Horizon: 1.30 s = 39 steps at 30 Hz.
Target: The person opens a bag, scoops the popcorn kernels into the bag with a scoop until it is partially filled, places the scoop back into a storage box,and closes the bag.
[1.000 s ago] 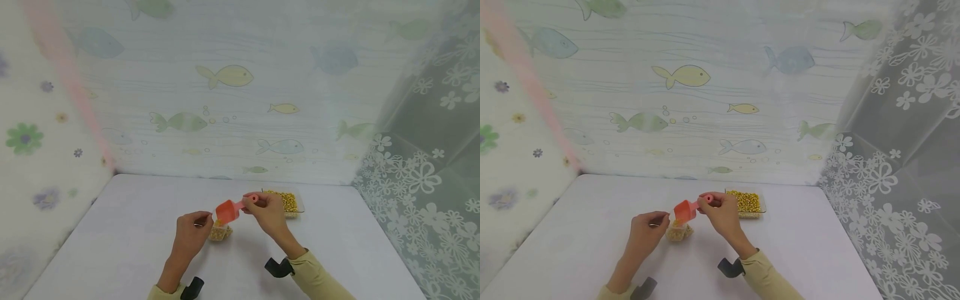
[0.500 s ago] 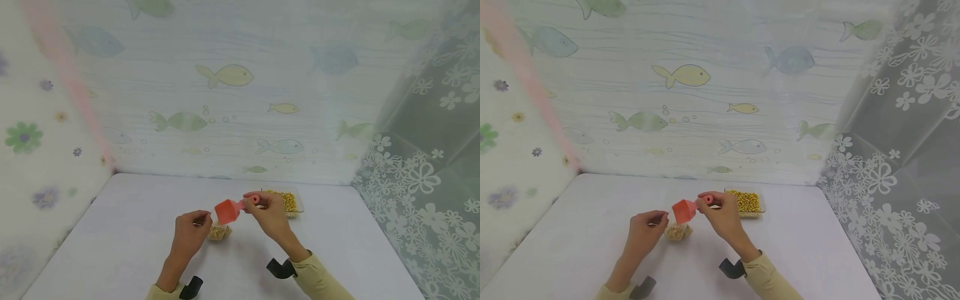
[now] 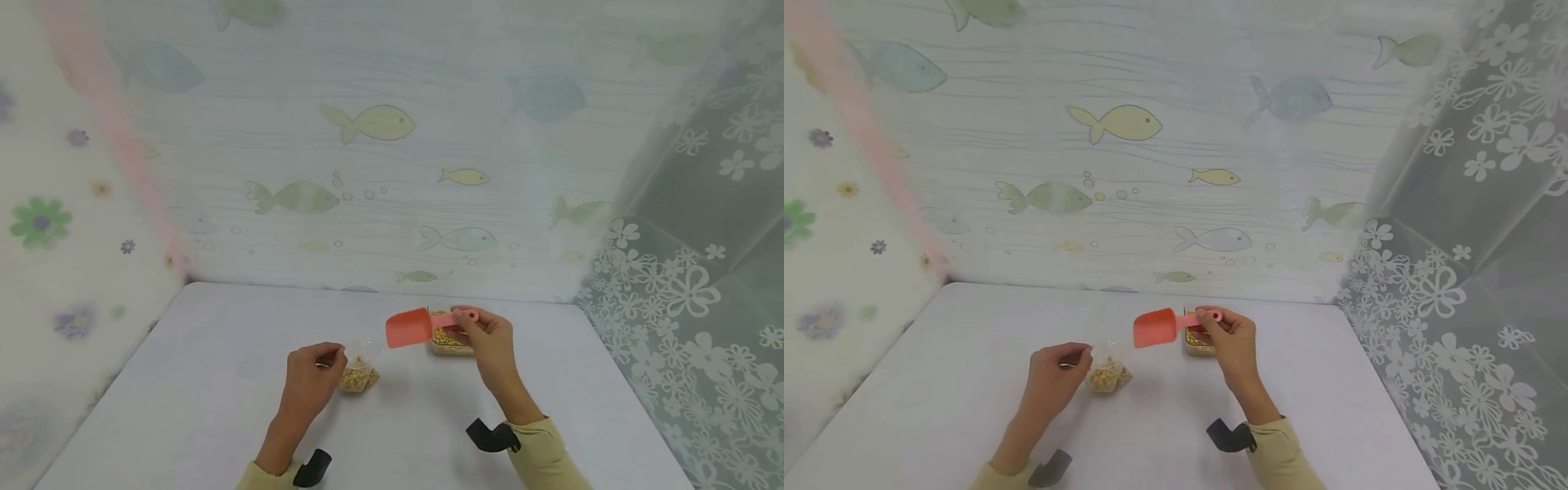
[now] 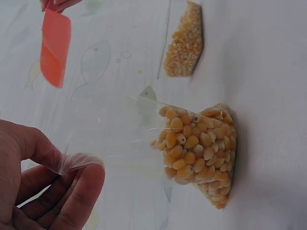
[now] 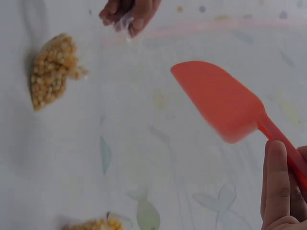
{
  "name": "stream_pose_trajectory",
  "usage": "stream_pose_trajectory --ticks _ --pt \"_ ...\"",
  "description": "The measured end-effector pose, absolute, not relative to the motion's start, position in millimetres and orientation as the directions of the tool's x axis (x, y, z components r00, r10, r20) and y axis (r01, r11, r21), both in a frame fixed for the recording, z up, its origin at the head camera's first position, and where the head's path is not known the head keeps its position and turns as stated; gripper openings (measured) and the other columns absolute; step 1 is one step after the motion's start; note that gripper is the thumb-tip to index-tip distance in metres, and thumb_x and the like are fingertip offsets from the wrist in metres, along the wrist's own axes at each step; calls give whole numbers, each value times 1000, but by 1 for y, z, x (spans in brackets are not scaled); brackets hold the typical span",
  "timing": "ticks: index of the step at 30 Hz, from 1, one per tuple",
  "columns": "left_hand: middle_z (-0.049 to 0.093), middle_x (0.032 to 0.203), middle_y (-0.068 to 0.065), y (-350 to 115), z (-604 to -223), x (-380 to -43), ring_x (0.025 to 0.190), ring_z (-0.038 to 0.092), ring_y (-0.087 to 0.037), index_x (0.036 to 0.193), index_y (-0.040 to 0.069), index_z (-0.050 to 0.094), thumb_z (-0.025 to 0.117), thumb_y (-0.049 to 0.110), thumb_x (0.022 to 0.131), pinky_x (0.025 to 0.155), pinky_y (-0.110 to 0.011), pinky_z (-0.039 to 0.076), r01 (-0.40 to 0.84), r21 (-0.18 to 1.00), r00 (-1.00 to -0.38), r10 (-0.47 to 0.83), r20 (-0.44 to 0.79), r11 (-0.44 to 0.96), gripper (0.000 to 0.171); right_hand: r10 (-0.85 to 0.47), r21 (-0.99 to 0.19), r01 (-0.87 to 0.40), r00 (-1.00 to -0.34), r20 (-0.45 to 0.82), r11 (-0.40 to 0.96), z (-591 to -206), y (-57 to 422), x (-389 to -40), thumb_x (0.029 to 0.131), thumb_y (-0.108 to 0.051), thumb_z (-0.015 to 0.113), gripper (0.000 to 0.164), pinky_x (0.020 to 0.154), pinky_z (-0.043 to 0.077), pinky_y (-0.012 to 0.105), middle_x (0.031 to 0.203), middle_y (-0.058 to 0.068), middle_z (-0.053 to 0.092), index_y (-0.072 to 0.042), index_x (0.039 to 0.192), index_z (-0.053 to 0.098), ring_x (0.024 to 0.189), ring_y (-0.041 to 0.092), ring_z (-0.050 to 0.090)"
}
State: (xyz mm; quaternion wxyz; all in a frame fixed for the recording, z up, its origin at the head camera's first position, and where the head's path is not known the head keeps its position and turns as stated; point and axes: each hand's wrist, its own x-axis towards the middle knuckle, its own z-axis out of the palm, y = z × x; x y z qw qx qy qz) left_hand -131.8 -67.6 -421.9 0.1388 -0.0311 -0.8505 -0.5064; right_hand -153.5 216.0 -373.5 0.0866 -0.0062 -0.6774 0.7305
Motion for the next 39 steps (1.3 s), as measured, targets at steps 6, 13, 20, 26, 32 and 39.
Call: stream_pose_trajectory --ticks 6,13,20,26,32,39 --pt "74 83 -6 -68 -422 -133 75 68 -14 97 1 79 69 3 91 65 -22 56 212 847 -956 -77 284 487 12 269 -998 -67 -961 68 13 -389 256 -158 100 -11 65 34 79 59 26 91 -8 76 15 122 64 84 8 75" --pt "74 82 -5 -69 -424 -132 75 67 -13 96 2 79 70 3 91 65 -22 56 216 848 -954 -82 290 483 11 411 -994 -53 -907 90 99 -414 297 -168 99 -16 67 35 76 58 21 85 -12 73 12 119 66 78 2 74" --pt "74 84 -6 -68 -425 -131 77 67 -15 97 2 79 69 4 92 65 -21 56 190 858 -961 -89 263 477 11 485 -984 -37 -866 120 177 -436 321 -178 99 -15 67 33 72 58 19 86 -7 72 13 117 67 73 -3 71" --pt "74 86 -6 -69 -425 -130 78 67 -16 99 2 79 69 5 92 67 -20 56 178 856 -963 -93 253 484 12 479 -983 -25 -871 112 184 -441 326 -183 99 -14 67 34 72 58 18 92 2 73 14 118 66 73 -3 71" --pt "74 85 -6 -69 -424 -130 78 67 -15 99 2 78 69 5 92 67 -20 56 180 852 -962 -94 258 492 12 410 -982 30 -911 49 186 -446 323 -190 100 -13 65 34 73 58 18 102 17 74 14 121 65 74 -2 70" --pt "74 84 -5 -70 -424 -131 78 67 -15 98 2 78 69 5 92 66 -21 56 190 849 -960 -87 265 493 12 378 -986 100 -925 -43 133 -455 320 -195 101 -12 62 35 75 58 18 97 9 73 14 125 62 75 -2 70"
